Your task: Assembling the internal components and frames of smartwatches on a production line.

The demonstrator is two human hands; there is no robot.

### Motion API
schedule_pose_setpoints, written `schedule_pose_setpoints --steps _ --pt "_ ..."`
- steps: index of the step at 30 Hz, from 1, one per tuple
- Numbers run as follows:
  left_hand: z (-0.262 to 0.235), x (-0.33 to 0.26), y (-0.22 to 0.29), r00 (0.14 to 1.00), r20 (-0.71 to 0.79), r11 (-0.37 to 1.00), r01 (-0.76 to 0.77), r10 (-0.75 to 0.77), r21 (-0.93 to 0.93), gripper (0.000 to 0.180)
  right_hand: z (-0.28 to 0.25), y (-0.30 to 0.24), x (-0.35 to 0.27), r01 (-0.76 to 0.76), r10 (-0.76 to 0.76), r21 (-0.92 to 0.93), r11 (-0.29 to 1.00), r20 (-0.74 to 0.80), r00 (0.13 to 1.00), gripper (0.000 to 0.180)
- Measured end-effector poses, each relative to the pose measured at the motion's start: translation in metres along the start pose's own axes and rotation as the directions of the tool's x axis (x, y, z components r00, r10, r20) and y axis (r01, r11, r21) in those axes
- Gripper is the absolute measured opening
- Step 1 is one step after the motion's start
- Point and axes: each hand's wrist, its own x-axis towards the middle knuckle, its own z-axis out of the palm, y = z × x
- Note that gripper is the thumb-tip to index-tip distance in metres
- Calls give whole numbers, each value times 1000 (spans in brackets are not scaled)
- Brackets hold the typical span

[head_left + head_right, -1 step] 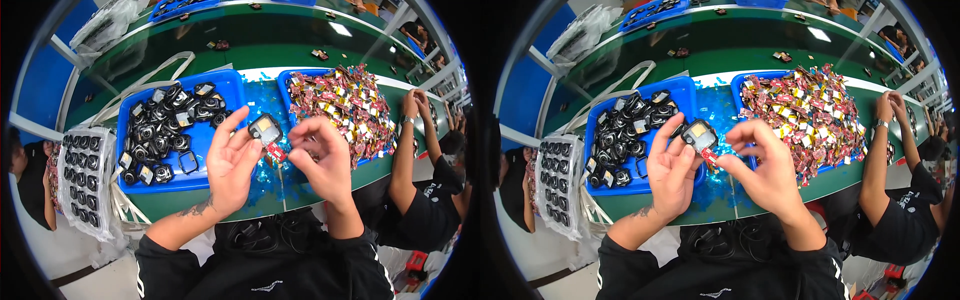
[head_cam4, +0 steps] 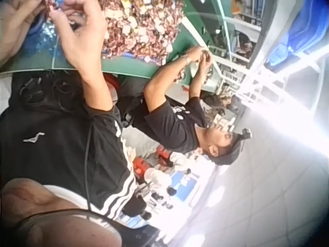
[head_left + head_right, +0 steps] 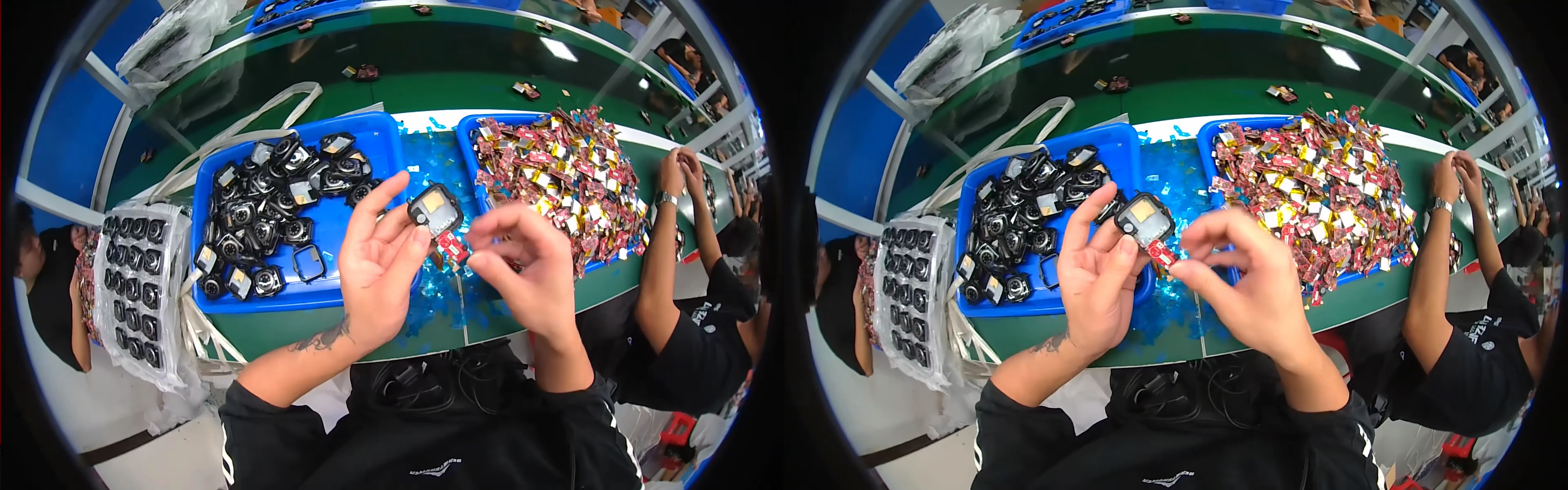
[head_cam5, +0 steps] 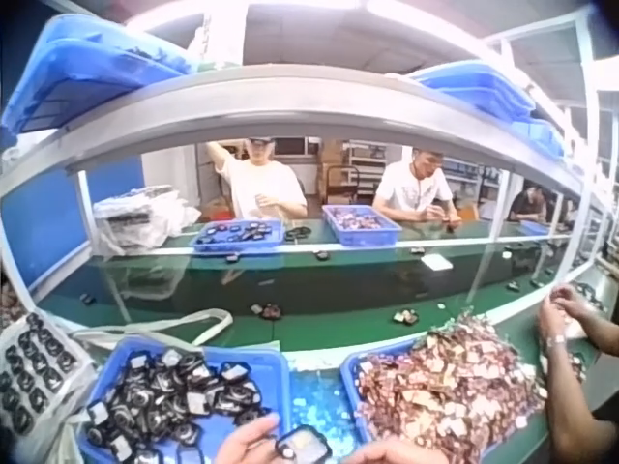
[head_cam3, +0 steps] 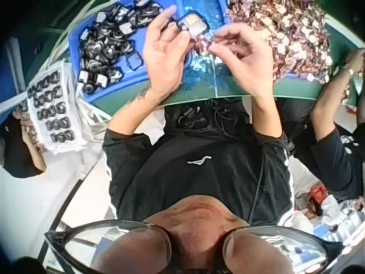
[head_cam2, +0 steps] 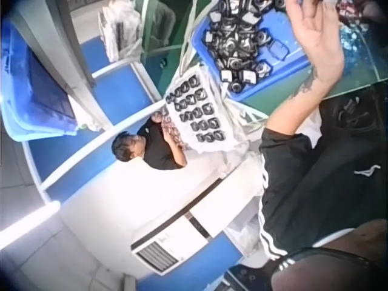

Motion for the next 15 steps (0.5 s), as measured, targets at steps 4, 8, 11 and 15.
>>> schedule_pose_setpoints --steps 4,8,11,15 --pt "-13 2 9 979 203 917 -114 37 383 32 0 -2 -4 -81 83 -21 996 111 990 10" --pt "-12 5 21 944 328 774 -231 32 589 31 -10 -2 0 -132 114 129 983 141 983 12" --pt "-14 8 23 891 445 634 -392 83 666 32 -13 -1 1 -184 147 212 960 179 973 13" --pt "-12 11 24 808 561 370 -584 178 723 31 -15 1 3 -212 181 182 960 173 968 12"
